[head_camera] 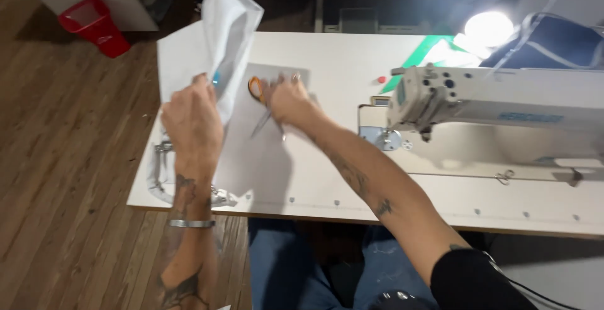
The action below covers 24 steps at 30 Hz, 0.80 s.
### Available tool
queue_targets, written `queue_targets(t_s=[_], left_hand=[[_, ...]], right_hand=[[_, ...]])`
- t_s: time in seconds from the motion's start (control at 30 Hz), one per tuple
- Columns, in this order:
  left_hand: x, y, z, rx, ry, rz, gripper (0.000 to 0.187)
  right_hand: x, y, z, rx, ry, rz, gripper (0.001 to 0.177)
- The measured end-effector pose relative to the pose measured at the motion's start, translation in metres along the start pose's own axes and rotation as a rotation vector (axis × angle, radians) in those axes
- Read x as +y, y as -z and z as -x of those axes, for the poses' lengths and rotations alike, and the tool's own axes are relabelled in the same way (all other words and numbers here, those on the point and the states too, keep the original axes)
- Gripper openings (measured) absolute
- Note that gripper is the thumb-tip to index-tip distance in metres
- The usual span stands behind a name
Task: Sewing and trimming a white leather bag using a sewing machine and scissors
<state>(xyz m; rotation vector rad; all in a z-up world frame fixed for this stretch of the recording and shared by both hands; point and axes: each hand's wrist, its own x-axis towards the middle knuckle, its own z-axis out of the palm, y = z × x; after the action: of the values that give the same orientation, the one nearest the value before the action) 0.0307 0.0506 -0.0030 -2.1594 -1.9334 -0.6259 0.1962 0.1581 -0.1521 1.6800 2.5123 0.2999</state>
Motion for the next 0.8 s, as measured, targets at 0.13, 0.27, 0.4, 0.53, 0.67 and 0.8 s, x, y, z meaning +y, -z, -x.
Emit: queue_targets(t_s=[0.13,0.27,0.4,0.53,0.67,0.8], left_hand=[[0.010,0.001,-0.008,-0.004,-0.022,-0.031,0.015],[0.023,-0.030,-0.013,-0.102,-0.118,-0.058,0.015],[0.038,-0.082,-0.002,-0.202,-0.166,-0.004,0.021],[0.055,-0.071,0.026,-0.274,-0.160,0.086,0.037],[0.080,-0.012,0.075,0.072,-0.310,0.393,0.045],[0.072,-0.032,0.117,-0.229,-0.324,0.606,0.033]], right_hand=[[-0.032,0.076,0.123,-0.055,0.003,-0.168,0.054],[-0.043,0.118,0.224,-0.023,0.044,-0.225,0.055],[-0.022,0.109,0.263,-0.051,0.113,-0.224,0.048],[-0.004,0.105,0.280,-0.034,0.260,-0.340,0.038],[0.014,0.103,0.292,-0.082,0.410,-0.373,0.056],[0.015,0.059,0.301,0.198,0.512,-0.261,0.040]])
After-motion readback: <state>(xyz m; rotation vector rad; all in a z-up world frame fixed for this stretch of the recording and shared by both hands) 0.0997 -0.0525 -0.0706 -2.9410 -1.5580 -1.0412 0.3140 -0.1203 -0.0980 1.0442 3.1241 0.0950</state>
